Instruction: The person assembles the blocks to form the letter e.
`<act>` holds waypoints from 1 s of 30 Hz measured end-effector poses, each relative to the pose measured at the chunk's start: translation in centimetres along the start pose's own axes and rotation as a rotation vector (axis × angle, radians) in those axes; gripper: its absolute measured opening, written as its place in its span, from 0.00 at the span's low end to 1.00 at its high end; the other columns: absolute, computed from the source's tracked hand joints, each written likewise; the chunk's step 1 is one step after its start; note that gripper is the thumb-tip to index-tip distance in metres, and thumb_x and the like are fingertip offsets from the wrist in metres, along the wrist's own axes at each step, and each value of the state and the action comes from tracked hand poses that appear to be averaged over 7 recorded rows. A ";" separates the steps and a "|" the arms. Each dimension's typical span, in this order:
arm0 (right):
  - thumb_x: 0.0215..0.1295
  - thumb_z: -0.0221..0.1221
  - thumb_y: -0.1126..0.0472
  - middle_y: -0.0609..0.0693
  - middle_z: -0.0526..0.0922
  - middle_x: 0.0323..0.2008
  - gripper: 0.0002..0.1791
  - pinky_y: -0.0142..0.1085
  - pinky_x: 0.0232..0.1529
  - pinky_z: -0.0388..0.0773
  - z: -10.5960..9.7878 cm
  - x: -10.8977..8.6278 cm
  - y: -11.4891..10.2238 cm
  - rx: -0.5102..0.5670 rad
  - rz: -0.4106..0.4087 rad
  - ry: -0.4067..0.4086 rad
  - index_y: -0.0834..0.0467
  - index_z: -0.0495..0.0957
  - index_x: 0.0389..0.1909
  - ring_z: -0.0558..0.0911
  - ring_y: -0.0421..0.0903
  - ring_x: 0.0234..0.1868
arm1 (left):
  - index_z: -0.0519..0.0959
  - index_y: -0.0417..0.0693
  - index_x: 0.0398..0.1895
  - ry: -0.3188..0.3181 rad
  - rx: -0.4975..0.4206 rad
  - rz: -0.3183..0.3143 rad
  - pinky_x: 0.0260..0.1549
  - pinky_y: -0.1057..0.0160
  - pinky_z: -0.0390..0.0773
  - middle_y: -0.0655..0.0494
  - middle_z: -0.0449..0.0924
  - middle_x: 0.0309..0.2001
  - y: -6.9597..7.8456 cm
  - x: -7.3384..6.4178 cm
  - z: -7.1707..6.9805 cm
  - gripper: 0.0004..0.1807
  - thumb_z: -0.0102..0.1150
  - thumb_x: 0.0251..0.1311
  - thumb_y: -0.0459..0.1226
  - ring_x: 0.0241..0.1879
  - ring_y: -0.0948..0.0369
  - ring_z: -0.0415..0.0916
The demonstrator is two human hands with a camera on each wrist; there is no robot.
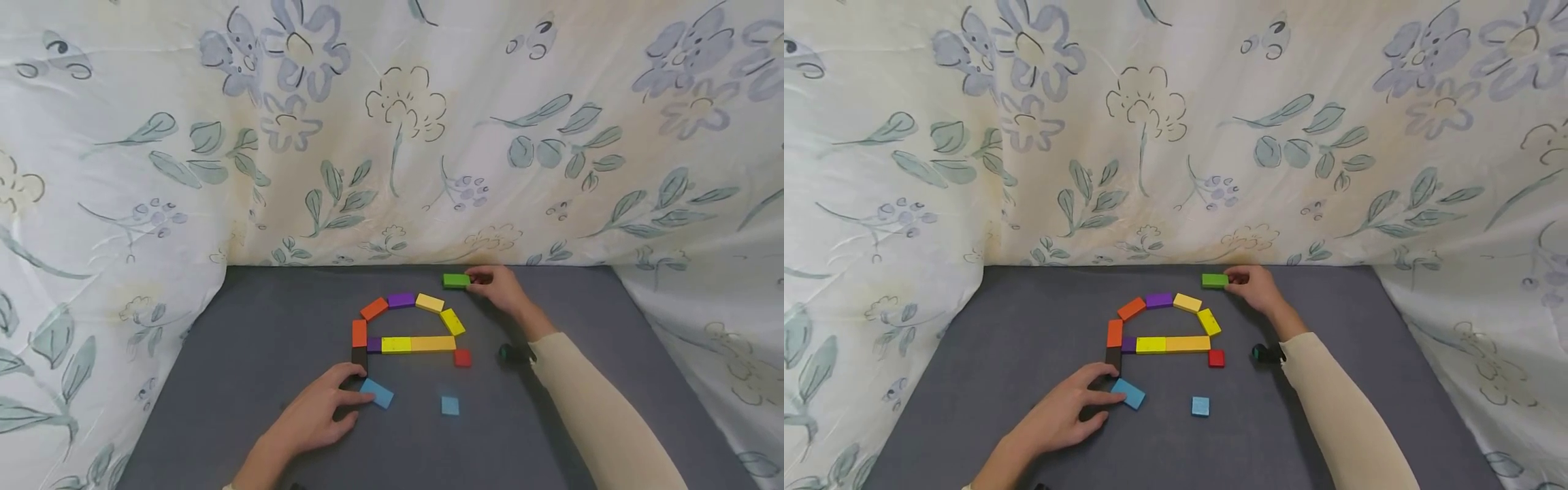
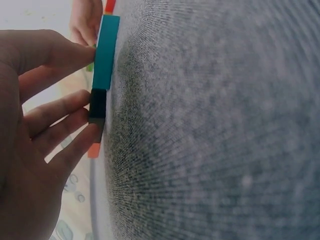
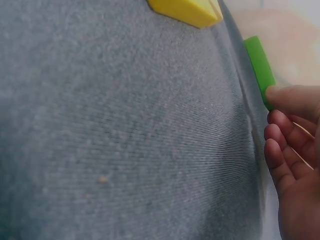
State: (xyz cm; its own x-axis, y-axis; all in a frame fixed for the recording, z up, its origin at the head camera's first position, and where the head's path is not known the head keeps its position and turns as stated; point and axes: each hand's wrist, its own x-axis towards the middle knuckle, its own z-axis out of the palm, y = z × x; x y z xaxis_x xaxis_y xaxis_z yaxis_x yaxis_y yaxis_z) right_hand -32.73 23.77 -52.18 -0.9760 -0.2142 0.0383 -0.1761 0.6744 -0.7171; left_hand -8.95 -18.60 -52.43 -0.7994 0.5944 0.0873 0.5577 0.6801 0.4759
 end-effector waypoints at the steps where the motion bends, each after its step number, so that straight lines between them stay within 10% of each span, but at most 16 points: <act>1: 0.72 0.72 0.62 0.58 0.88 0.51 0.19 0.48 0.50 0.84 0.0 -0.1 0.0 0.002 0.009 0.000 0.62 0.87 0.61 0.85 0.54 0.50 | 0.89 0.68 0.63 0.000 -0.004 0.000 0.66 0.47 0.77 0.58 0.72 0.71 -0.1 0.0 0.0 0.20 0.70 0.70 0.40 0.71 0.56 0.69; 30: 0.69 0.75 0.63 0.55 0.89 0.49 0.20 0.45 0.49 0.85 -0.9 -3.8 -0.5 0.052 -0.009 0.078 0.59 0.87 0.60 0.87 0.53 0.48 | 0.88 0.66 0.64 -0.020 -0.020 -0.009 0.67 0.46 0.76 0.57 0.72 0.71 0.0 0.5 0.1 0.20 0.69 0.71 0.40 0.71 0.55 0.68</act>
State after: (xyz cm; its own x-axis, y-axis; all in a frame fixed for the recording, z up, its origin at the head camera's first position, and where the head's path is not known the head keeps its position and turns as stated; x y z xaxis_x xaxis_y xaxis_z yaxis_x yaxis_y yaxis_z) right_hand -29.03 24.88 -51.36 -0.9817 -0.1633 0.0975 -0.1802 0.6343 -0.7518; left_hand -9.29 -18.26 -52.51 -0.7997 0.5969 0.0654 0.5456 0.6767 0.4944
